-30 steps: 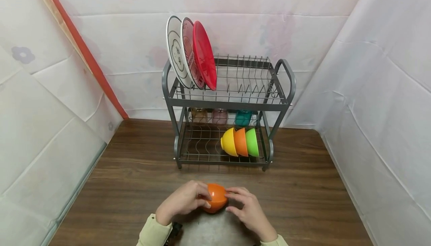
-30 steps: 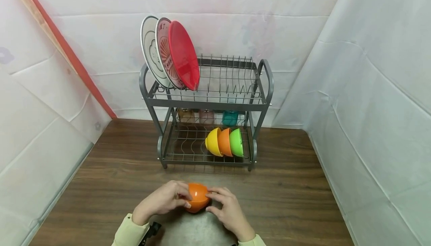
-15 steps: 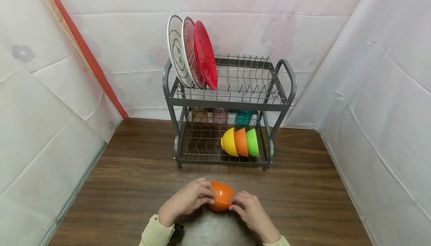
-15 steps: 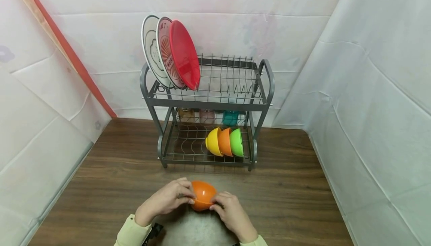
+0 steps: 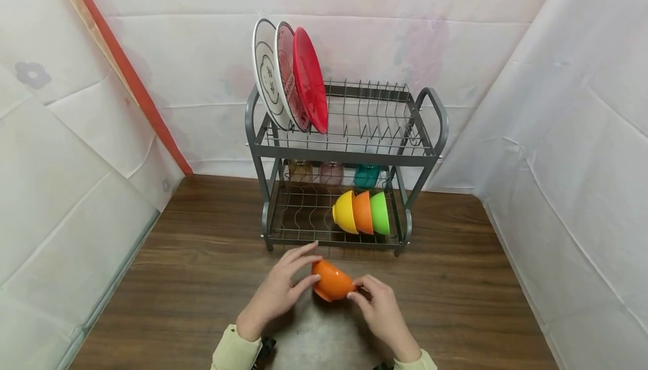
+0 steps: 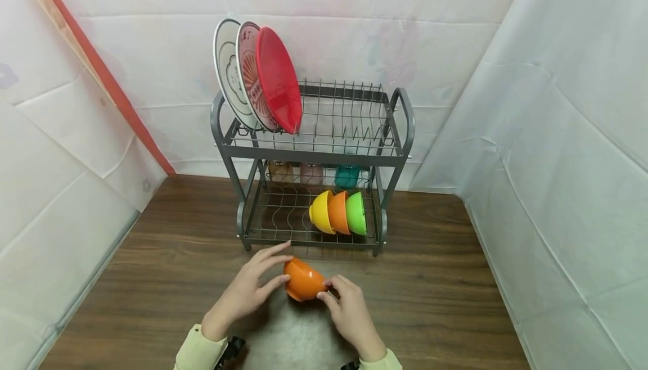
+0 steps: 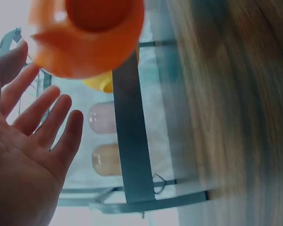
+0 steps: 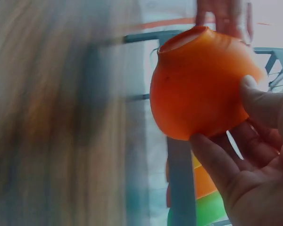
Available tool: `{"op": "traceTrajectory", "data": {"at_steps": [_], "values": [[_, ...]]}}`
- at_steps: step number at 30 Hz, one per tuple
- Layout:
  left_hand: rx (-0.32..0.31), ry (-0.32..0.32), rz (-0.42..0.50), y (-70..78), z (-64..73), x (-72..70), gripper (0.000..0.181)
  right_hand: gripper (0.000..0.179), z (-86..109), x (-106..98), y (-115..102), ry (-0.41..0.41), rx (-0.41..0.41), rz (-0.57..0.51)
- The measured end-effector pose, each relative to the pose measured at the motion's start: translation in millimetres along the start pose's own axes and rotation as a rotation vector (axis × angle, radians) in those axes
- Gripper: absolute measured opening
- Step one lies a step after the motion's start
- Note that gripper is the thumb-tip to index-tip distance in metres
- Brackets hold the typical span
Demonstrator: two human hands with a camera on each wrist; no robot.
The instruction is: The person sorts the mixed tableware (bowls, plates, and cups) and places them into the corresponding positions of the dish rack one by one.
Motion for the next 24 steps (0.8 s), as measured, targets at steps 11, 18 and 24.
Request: {"op": "traceTrajectory", "data": {"at_steps": [11,18,24], "values": [[-0.103,0.187,-0.023,-37.2,11.4,-24.4,0.036,0.013,-28.8,2,-17,0.145,0.123,-0.125],[-0.230,0.176,-0.087,-58.7,26.8,-32.9,0.029,0.013,-52.2,19,-16,0.261,0.107,-0.202],[-0.368,0.121,-0.099,-70.2,50.2,-31.8,0.017,0.010,-66.5,26,-35,0.320,0.122,-0.215]]}}
Point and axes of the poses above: each hand's wrist, its own z-axis away from the middle knuckle, its own x-axis out of the palm, y = z × x, the point moved 5 cm from there along -z, towards the middle knuckle, and after that the axes turned 15 degrees about y, right-handed, at the moved point
